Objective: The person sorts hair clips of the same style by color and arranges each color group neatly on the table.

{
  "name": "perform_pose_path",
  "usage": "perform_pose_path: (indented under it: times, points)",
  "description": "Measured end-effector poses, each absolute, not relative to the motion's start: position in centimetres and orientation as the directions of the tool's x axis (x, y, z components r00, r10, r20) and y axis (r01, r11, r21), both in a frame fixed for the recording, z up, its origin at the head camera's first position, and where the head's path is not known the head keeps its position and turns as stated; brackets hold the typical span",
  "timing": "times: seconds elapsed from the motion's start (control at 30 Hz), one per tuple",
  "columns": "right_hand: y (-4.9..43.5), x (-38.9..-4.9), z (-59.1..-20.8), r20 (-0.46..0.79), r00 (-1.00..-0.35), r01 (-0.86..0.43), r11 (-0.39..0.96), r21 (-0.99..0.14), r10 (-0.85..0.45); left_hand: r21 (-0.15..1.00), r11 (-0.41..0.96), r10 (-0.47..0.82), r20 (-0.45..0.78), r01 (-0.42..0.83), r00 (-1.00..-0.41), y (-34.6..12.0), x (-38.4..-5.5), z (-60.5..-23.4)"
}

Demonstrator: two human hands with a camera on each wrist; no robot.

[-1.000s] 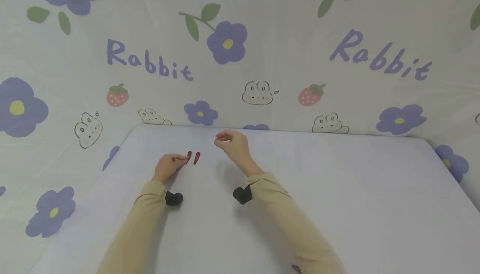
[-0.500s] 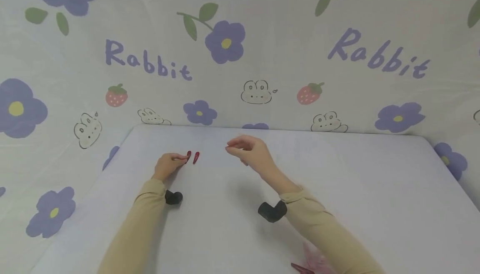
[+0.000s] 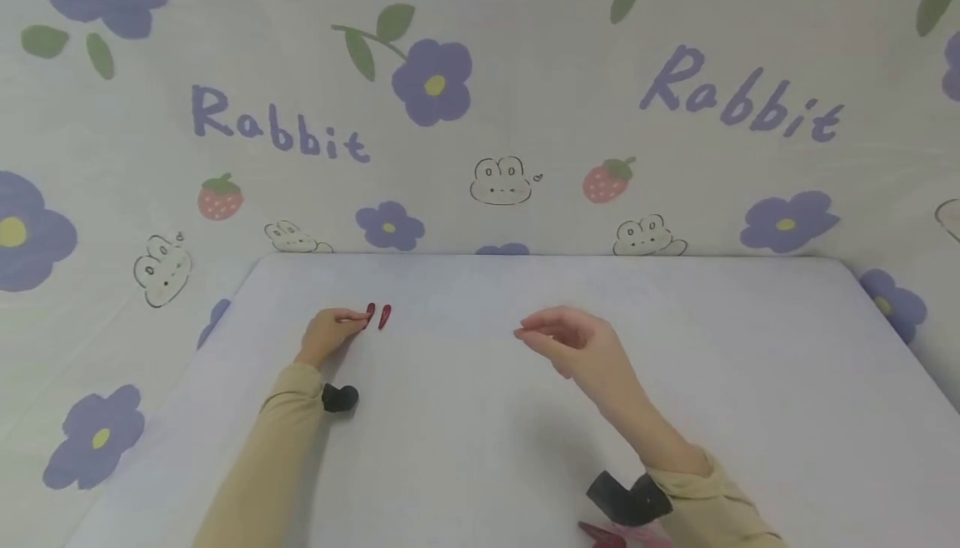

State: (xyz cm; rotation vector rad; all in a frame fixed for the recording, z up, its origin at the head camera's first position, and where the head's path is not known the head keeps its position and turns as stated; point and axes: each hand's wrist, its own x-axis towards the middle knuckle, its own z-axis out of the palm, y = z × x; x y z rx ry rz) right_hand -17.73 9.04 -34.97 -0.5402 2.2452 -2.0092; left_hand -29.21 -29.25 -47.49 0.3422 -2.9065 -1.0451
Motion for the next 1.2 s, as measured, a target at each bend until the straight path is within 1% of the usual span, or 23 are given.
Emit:
perform_pose_path:
  times: [0.17,0.23,0.3,0.43,0.57,0.7,0.8,0.9,0.97,1.03,1.1,1.2]
  points:
    - [11.6,-15.4,-36.7,0.147,-0.936,-0.166,0.033,-0.986,-0.32,0.63,0.752,-0.21,-0.048,-0.192,-0.977,-29.5,-28.7,-47.9]
    - [12.6,-14.7,-37.6,0.127,-0.935,-0.148,0.037,-0.988,-0.331,0.626,0.755,-0.212,-0.048,-0.195,-0.976,-29.5,-28.6,-48.1]
    - [13.5,-14.0,-38.3,0.118,-0.931,-0.146,0.056,-0.988,-0.344,0.623,0.757,-0.206,-0.057,-0.196,-0.977,-29.7,-28.6,-48.1]
    - [14.7,-13.1,-39.1,0.131,-0.928,-0.185,0.125,-0.975,-0.35,0.632,0.748,-0.221,-0.052,-0.203,-0.974,-29.8,-29.2,-47.3]
    - [15.3,-12.0,-39.7,0.11,-0.939,-0.175,0.177,-0.969,-0.325,0.633,0.744,-0.246,-0.04,-0.214,-0.969,-29.8,-29.7,-46.4]
    - [15.6,-10.1,-41.0,0.086,-0.955,-0.151,0.217,-0.964,-0.284,0.628,0.746,-0.228,-0.074,-0.223,-0.971,-29.7,-29.5,-46.5]
    - [15.6,-8.6,-42.4,0.1,-0.972,-0.162,0.296,-0.941,-0.214,0.63,0.745,-0.222,-0.074,-0.218,-0.972,-29.5,-29.2,-46.8]
    - [15.3,-7.0,-44.3,0.14,-0.98,-0.188,0.422,-0.887,-0.143,0.632,0.746,-0.212,-0.074,-0.211,-0.974,-29.1,-28.8,-47.3]
    - [15.3,-6.4,-45.5,0.156,-0.98,-0.199,0.508,-0.838,-0.127,0.635,0.743,-0.214,-0.077,-0.213,-0.974,-29.1,-28.7,-47.4]
    - [15.4,-6.0,-46.5,0.144,-0.978,-0.205,0.567,-0.798,-0.151,0.639,0.738,-0.216,-0.082,-0.218,-0.973,-29.1,-28.7,-47.5]
    - [15.9,-5.8,-47.2,0.097,-0.974,-0.205,0.612,-0.763,-0.206,0.643,0.734,-0.222,-0.078,-0.219,-0.972,-29.0,-28.6,-47.5]
    - [16.6,-6.1,-47.9,0.071,-0.949,-0.263,0.646,-0.717,-0.307,0.649,0.731,-0.22,-0.064,-0.208,-0.973,-29.1,-28.7,-47.4]
